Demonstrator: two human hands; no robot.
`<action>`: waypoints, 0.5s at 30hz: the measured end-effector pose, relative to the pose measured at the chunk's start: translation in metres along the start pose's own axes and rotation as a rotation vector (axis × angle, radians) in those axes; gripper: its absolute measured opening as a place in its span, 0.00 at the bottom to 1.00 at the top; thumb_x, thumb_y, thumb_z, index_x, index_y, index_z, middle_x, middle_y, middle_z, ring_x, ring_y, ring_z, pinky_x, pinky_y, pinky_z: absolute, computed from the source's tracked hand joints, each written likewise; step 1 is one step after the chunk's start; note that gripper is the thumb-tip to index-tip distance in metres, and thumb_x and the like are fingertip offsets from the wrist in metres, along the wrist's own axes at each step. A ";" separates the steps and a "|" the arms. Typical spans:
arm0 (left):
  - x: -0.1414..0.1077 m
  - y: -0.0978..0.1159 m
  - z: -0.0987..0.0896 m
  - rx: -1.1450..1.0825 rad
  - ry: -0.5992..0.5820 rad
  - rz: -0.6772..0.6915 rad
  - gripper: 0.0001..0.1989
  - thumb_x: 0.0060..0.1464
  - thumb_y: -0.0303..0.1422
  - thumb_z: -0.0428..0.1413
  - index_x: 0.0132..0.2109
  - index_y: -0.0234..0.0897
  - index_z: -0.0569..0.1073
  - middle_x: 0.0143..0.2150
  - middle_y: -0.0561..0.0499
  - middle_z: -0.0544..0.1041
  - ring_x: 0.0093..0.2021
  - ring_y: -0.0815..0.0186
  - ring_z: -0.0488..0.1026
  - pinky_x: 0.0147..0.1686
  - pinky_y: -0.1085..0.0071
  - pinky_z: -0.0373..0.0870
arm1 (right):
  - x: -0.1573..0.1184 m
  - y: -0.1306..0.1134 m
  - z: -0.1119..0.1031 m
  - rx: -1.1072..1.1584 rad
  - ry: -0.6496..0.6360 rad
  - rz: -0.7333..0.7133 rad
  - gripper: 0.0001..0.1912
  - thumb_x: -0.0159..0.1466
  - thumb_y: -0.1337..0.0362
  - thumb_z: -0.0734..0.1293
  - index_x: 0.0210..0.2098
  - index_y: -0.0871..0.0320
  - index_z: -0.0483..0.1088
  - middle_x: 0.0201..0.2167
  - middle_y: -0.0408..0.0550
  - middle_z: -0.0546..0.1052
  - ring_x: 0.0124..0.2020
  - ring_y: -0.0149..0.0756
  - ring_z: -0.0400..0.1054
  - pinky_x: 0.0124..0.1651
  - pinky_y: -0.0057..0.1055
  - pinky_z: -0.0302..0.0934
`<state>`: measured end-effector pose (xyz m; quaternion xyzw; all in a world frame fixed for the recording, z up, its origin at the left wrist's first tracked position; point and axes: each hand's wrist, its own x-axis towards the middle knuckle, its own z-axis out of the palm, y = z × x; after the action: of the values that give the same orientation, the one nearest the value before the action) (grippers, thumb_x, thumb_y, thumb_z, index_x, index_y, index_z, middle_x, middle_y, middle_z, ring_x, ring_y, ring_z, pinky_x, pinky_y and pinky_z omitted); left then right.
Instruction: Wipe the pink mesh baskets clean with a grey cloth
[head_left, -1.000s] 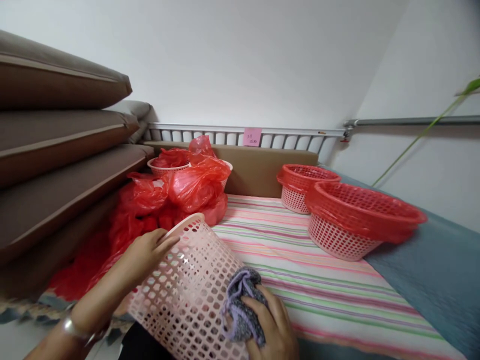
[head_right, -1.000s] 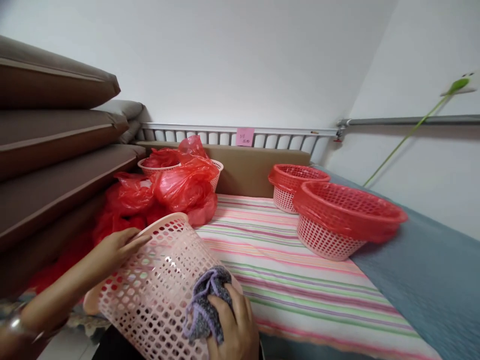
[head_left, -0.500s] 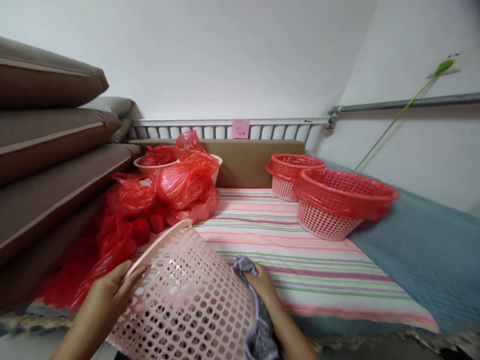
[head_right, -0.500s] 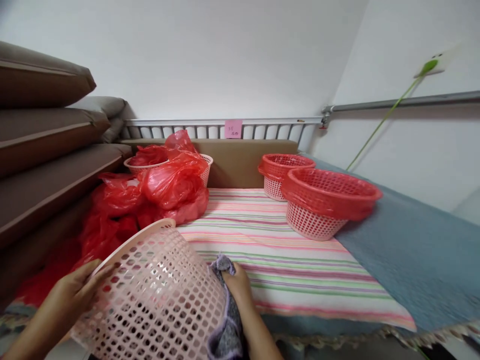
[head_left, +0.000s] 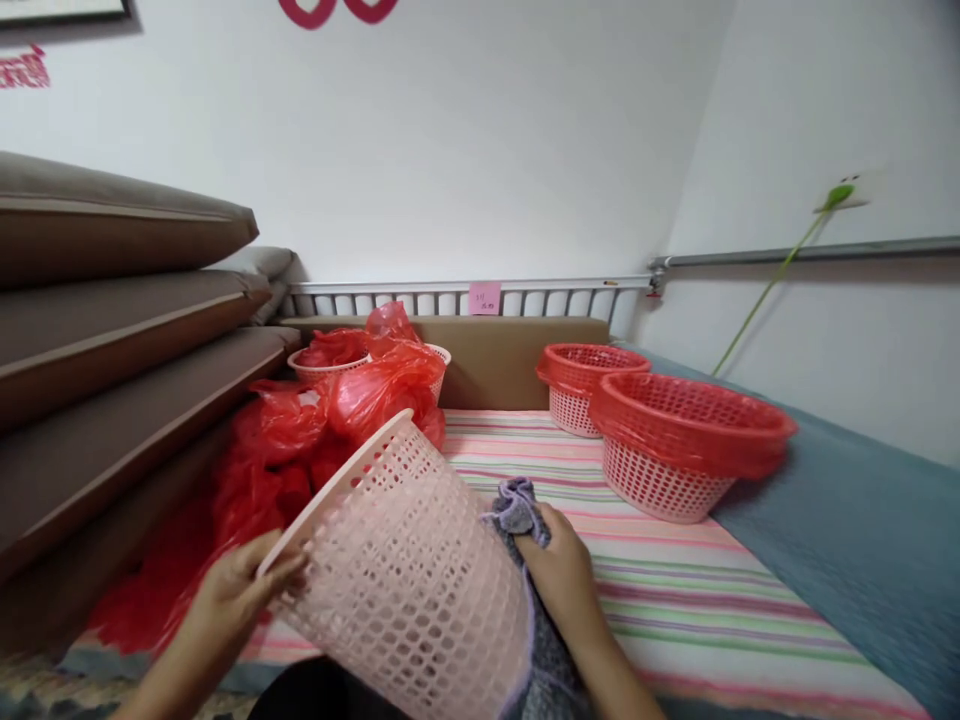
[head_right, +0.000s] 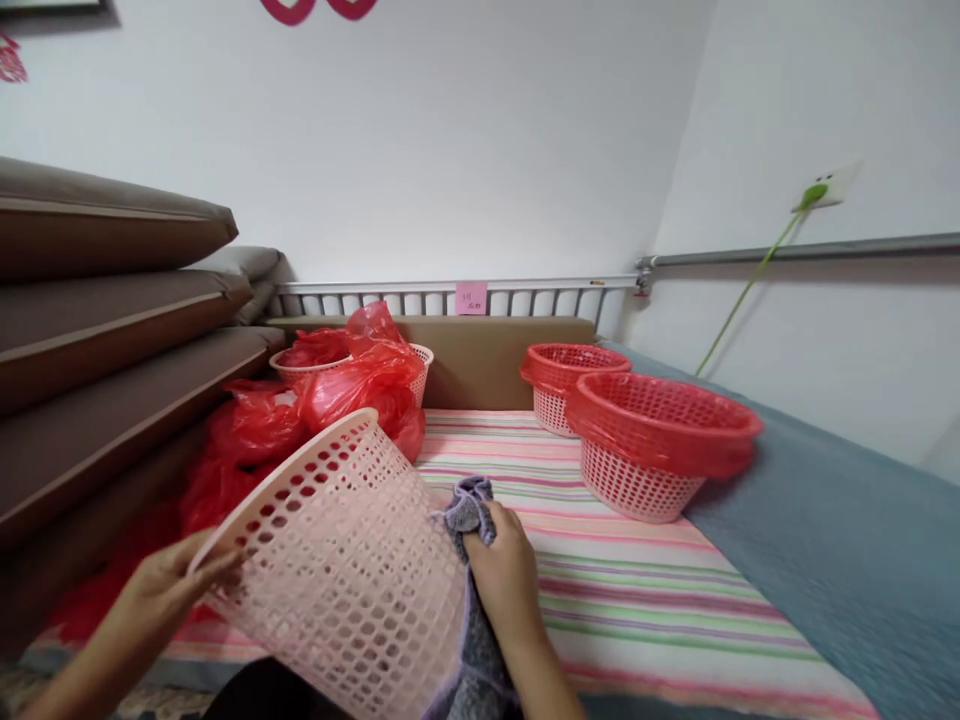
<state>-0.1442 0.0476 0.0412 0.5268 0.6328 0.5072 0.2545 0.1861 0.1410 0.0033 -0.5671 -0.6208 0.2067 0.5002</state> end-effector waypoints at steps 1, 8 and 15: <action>-0.006 -0.016 0.001 -0.001 0.014 0.023 0.19 0.38 0.49 0.62 0.27 0.37 0.77 0.23 0.51 0.77 0.26 0.61 0.73 0.28 0.71 0.70 | -0.001 -0.001 0.000 -0.043 0.023 -0.042 0.14 0.53 0.61 0.62 0.39 0.56 0.70 0.38 0.49 0.74 0.42 0.42 0.67 0.46 0.35 0.58; -0.011 -0.029 -0.019 -0.005 -0.211 -0.091 0.17 0.42 0.47 0.61 0.35 0.39 0.77 0.36 0.49 0.81 0.40 0.55 0.76 0.40 0.67 0.73 | -0.024 -0.007 0.021 -0.159 0.046 -0.219 0.13 0.55 0.67 0.61 0.40 0.55 0.69 0.39 0.48 0.72 0.43 0.40 0.66 0.46 0.35 0.60; 0.038 0.014 -0.002 -0.004 -0.171 -0.240 0.20 0.40 0.43 0.62 0.36 0.33 0.71 0.15 0.57 0.72 0.14 0.66 0.69 0.13 0.76 0.61 | -0.070 -0.013 0.031 -0.283 0.025 -0.388 0.22 0.48 0.73 0.63 0.41 0.50 0.71 0.47 0.48 0.71 0.49 0.43 0.65 0.49 0.35 0.61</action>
<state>-0.1524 0.0810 0.0628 0.4880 0.6662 0.4276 0.3675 0.1429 0.0829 -0.0256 -0.5043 -0.7345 0.0108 0.4539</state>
